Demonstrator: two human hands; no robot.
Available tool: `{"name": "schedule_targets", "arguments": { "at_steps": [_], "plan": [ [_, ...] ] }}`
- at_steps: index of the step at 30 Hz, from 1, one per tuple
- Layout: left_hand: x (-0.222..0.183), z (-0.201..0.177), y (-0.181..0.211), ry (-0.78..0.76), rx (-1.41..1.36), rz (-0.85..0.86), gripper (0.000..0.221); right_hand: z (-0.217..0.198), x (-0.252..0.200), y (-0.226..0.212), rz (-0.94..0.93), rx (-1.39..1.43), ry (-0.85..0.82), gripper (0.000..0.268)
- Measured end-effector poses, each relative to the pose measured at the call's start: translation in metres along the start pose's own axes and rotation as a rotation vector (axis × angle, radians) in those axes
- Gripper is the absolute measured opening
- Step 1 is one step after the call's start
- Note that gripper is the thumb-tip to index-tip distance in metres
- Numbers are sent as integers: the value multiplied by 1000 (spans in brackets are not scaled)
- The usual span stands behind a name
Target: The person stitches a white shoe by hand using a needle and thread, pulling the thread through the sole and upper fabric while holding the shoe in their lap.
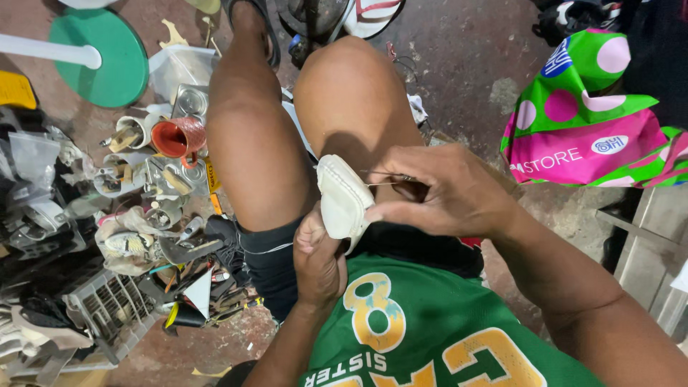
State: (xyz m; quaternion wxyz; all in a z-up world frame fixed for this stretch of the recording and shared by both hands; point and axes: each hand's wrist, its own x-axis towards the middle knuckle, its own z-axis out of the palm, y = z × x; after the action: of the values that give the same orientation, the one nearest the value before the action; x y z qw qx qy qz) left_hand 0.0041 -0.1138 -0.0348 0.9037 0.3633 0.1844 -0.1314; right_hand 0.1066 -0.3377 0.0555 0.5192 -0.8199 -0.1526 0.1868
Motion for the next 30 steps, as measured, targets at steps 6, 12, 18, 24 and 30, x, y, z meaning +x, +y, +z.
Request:
{"name": "schedule_targets", "arguments": {
  "at_steps": [6, 12, 18, 24, 30],
  "plan": [
    [-1, 2, 16, -100, -33, -104, 11, -13, -2, 12, -100, 257, 8, 20],
    [-3, 8, 26, -92, 135, -144, 17, 4, -3, 6, -108, 743, 224, 25],
    [-4, 12, 25, -64, 358, -119, 21, 21, 4, 5, -151, 1095, 268, 26],
    [2, 16, 27, -163, 773, 22, 30, 38, 12, 6, -168, 1337, 129, 24],
    [0, -7, 14, -136, 581, -107, 25, 49, 19, 12, -54, 1344, 177, 27]
  ]
}}
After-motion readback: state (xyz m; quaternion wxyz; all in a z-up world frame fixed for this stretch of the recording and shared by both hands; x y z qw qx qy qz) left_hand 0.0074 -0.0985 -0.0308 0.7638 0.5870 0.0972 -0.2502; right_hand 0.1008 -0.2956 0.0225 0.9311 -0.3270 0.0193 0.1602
